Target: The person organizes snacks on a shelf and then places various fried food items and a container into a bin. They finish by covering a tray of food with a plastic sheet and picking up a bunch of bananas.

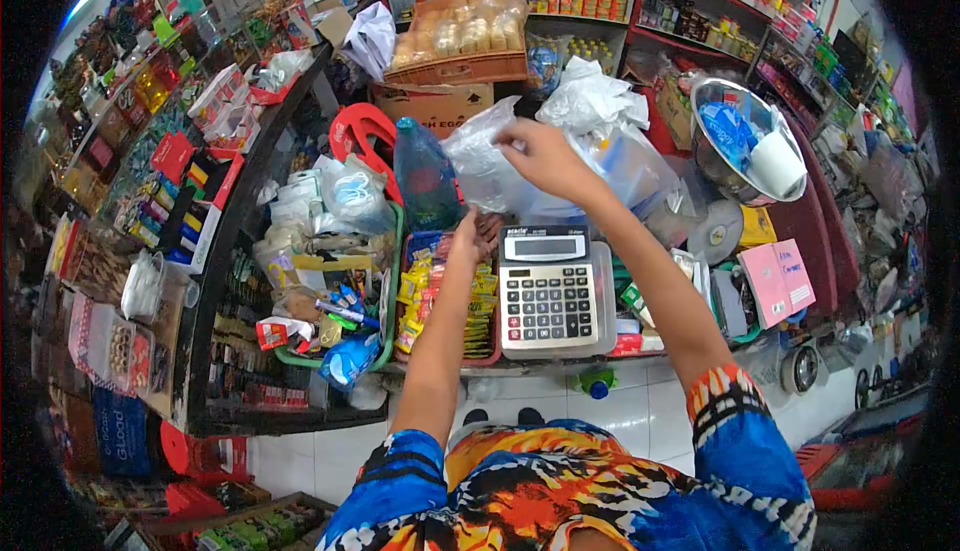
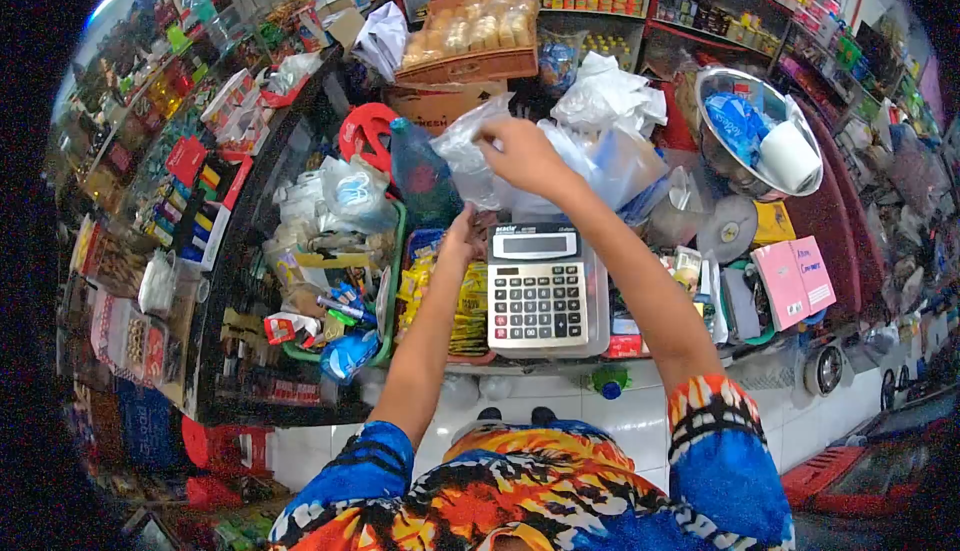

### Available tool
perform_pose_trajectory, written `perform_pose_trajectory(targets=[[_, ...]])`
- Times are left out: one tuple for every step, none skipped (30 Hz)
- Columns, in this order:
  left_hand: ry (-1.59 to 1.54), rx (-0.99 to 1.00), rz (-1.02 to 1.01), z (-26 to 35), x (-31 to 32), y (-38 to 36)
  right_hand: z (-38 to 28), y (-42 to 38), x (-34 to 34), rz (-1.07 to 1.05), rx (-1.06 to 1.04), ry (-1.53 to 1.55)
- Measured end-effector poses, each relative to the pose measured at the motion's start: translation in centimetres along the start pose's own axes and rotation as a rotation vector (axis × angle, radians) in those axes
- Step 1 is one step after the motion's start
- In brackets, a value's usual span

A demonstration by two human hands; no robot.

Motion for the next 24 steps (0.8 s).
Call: perform_pose_trajectory(targets=[[-0.113, 0.039, 0.055, 0.1, 0.1, 0.6, 0.9, 1.9, 1.4, 0.074, -0.083, -0.13], [-0.225, 0.071, 0.111, -0.1, 0.1, 1.3, 1.5, 3.4, 2.4, 0.071, -0.018, -0.173], [-0.28, 0.12, 0.064, -0.1, -0.2, 2.1, 1.9, 4.3, 3.4, 0.066, 0.052, -0.218], [-0.289, 0.18, -0.05, 0.0, -0.3, 2.4, 2.0, 5.0, 4.3, 0.026, 0.027, -0.244], [-0.302, 0.242, -0.164, 0.1, -0.2, 2.5, 2.4, 5.5, 5.1, -0.016, 0.0, -0.269], [-0.367, 0.215, -0.144, -0.3, 0.0, 2.1, 3.2, 5.8, 5.7, -0.017, 0.011, -0.283], [-0.432, 0.195, -0.119, -0.5, -0.4, 2.3, 3.7, 6.1, 6.8, -0.115, -0.018, -0.314], [-0.448, 0.16, -0.158, -0.5, -0.5, 2.4, 4.3, 6.4, 7.8, -0.214, -0.052, -0.34], [-0.452, 0.161, -0.156, -0.7, -0.8, 2.4, 4.4, 6.8, 7.4, -0.217, -0.054, -0.34], [-0.453, 0.17, -0.167, -0.9, -1.0, 2.3, 4.9, 7.2, 6.8, -0.212, 0.029, -0.296], [-0.454, 0.182, -0.176, -0.9, -1.3, 2.3, 5.3, 7.4, 6.2, -0.208, 0.11, -0.252], [-0.462, 0.19, -0.172, -1.0, -1.5, 2.3, 4.5, 7.6, 3.9, -0.025, 0.104, -0.184], [-0.443, 0.187, -0.179, -1.0, -1.7, 2.3, 4.4, 8.8, 2.7, 0.098, 0.07, -0.076], [-0.424, 0.185, -0.184, -1.0, -2.0, 2.2, 4.9, 9.2, 1.3, 0.187, 0.083, 0.005], [-0.433, 0.199, -0.177, -0.8, -2.3, 2.3, 4.4, 9.6, -0.6, 0.36, 0.025, 0.004], [-0.421, 0.186, -0.183, -0.8, -2.4, 2.6, 3.9, 9.8, -2.6, 0.408, 0.084, 0.013], [-0.407, 0.173, -0.188, -0.7, -2.4, 2.8, 2.6, 9.9, -4.6, 0.403, 0.104, -0.021], [-0.425, 0.163, -0.162, -0.7, -2.2, 2.8, 2.3, 10.1, -5.1, 0.368, 0.1, 0.002], [-0.431, 0.174, -0.159, -0.4, -1.3, 1.8, 2.5, 10.3, -5.0, 0.335, 0.095, 0.023], [-0.468, 0.184, -0.123, -0.2, -0.5, 0.9, 2.4, 10.4, -4.5, 0.334, 0.088, 0.032], [-0.504, 0.193, -0.088, -0.1, 0.0, 0.2, 2.8, 10.4, -3.0, 0.3, -0.001, -0.046], [-0.524, 0.213, -0.098, -0.3, 0.1, 0.2, 3.3, 10.3, -1.4, 0.267, -0.089, -0.126], [-0.524, 0.221, -0.099, -0.4, 0.0, 0.6, 4.3, 9.8, 0.6, 0.27, -0.095, -0.122], [-0.555, 0.201, -0.072, -0.6, -0.2, 1.2, 5.3, 9.4, 2.9, 0.264, -0.056, -0.201]])
Point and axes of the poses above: each hand's wrist, its own y-axis towards the middle knuckle, its own x-axis out of the palm, z = x × y, the point moved 5 cm from there along y, towards the middle knuckle, and after that the axes turned 11 degrees about -y, right-handed, at the moved point
